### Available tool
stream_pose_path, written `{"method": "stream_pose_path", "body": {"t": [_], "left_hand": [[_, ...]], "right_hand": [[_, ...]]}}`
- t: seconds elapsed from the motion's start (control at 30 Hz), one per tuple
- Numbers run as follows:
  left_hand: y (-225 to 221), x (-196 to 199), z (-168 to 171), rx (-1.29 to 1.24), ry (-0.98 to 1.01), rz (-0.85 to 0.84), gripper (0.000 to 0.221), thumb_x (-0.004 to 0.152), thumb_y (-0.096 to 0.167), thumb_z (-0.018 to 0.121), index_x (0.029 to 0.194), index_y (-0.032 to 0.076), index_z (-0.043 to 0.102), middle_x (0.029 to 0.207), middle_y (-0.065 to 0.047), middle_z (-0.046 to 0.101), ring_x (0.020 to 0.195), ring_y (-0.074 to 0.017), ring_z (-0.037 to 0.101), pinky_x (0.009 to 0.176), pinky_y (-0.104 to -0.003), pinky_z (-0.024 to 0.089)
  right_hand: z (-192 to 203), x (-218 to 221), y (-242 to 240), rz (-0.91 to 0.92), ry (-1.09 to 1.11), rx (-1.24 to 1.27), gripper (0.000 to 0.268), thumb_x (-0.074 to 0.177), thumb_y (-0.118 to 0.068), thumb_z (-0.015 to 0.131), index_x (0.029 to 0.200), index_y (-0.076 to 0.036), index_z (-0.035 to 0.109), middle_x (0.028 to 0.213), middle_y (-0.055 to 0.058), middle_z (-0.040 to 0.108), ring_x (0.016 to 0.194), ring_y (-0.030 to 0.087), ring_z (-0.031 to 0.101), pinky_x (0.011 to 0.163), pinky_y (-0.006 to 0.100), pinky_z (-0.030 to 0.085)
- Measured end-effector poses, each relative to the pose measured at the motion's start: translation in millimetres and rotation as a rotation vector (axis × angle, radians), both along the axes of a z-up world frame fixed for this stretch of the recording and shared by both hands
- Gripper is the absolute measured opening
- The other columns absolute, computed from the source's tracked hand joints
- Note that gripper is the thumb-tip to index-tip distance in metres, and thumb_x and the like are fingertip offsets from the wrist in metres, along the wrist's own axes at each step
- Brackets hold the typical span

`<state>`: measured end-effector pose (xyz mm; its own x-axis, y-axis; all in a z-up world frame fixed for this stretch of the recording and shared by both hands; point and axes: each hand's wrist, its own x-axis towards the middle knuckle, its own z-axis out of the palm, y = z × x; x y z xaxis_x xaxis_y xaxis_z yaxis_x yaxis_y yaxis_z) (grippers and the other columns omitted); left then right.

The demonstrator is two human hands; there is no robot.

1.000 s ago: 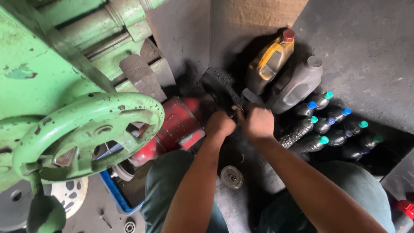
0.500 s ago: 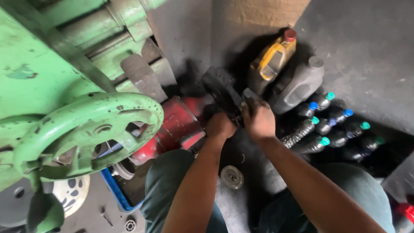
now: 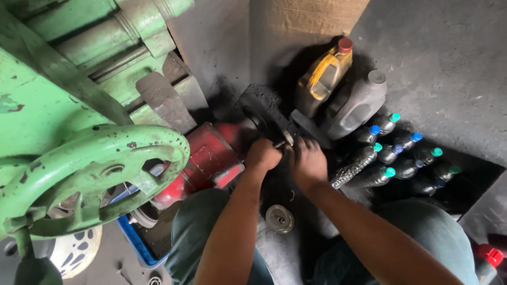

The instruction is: Using a mechanical grinder to smooth and shape a motorcycle crankshaft part.

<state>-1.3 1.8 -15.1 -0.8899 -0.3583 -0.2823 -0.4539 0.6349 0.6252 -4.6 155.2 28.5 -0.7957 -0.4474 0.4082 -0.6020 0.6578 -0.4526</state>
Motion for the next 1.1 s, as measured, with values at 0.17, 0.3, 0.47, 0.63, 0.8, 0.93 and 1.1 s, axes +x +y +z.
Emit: {"method": "stream_pose_path", "body": {"t": [0.17, 0.3, 0.47, 0.63, 0.8, 0.93, 1.1], "left_hand": [[-3, 4, -2, 0.011, -0.036, 0.081, 0.047, 0.085, 0.047, 0.068, 0.102, 0.004, 0.076, 0.106, -0.027, 0.070, 0.107, -0.0445, 0.067, 0.093, -0.051, 0.054], [-8, -6, -25, 0.014, -0.019, -0.020, 0.042, 0.081, 0.041, 0.069, 0.101, 0.004, 0.077, 0.105, -0.027, 0.071, 0.108, -0.0438, 0.067, 0.094, -0.049, 0.054], [-7, -4, -19, 0.009, -0.046, -0.030, 0.036, 0.080, 0.033, 0.068, 0.100, 0.004, 0.077, 0.106, -0.027, 0.070, 0.108, -0.0435, 0.067, 0.095, -0.049, 0.053], [-6, 0, -29, 0.016, -0.048, -0.002, 0.034, 0.081, 0.030, 0.067, 0.100, 0.004, 0.077, 0.106, -0.027, 0.070, 0.108, -0.0435, 0.067, 0.093, -0.049, 0.054], [-6, 0, -26, 0.031, -0.018, -0.050, 0.036, 0.080, 0.033, 0.069, 0.100, 0.005, 0.078, 0.105, -0.026, 0.072, 0.107, -0.0418, 0.068, 0.093, -0.048, 0.054], [-1, -1, -12, 0.101, -0.017, -0.039, 0.038, 0.078, 0.037, 0.071, 0.101, 0.008, 0.077, 0.106, -0.023, 0.073, 0.107, -0.0400, 0.068, 0.092, -0.047, 0.054], [0, 1, -7, 0.033, -0.101, -0.029, 0.038, 0.084, 0.039, 0.069, 0.103, 0.008, 0.077, 0.110, -0.024, 0.071, 0.110, -0.0419, 0.066, 0.094, -0.049, 0.053]], "right_hand": [[45, 0, -13, -0.067, -0.301, 0.224, 0.040, 0.099, -0.035, 0.059, 0.122, -0.003, 0.063, 0.124, 0.021, 0.067, 0.119, 0.039, 0.060, 0.103, 0.048, 0.048], [-43, -1, 13, -0.070, 0.048, 0.082, 0.053, 0.095, -0.034, 0.063, 0.127, 0.008, 0.059, 0.123, 0.030, 0.064, 0.115, 0.044, 0.058, 0.099, 0.050, 0.046], [-49, -1, 9, 0.006, -0.028, 0.154, 0.046, 0.099, -0.028, 0.055, 0.131, 0.005, 0.059, 0.123, 0.022, 0.068, 0.117, 0.037, 0.060, 0.102, 0.052, 0.043], [32, 5, -6, -0.055, -0.131, 0.392, 0.043, 0.100, -0.036, 0.052, 0.127, -0.004, 0.063, 0.115, 0.015, 0.071, 0.116, 0.032, 0.061, 0.105, 0.060, 0.036], [-1, 5, 9, -0.031, -0.224, 0.385, 0.041, 0.098, -0.038, 0.052, 0.121, -0.006, 0.065, 0.117, 0.013, 0.070, 0.119, 0.030, 0.060, 0.103, 0.057, 0.036], [-61, -6, 20, -0.031, 0.057, 0.216, 0.052, 0.096, -0.031, 0.057, 0.132, 0.007, 0.059, 0.111, 0.020, 0.071, 0.112, 0.034, 0.061, 0.097, 0.058, 0.036], [-6, -2, 2, -0.041, -0.009, 0.174, 0.042, 0.097, -0.029, 0.056, 0.124, 0.002, 0.064, 0.107, 0.019, 0.073, 0.107, 0.035, 0.065, 0.094, 0.055, 0.040]]}}
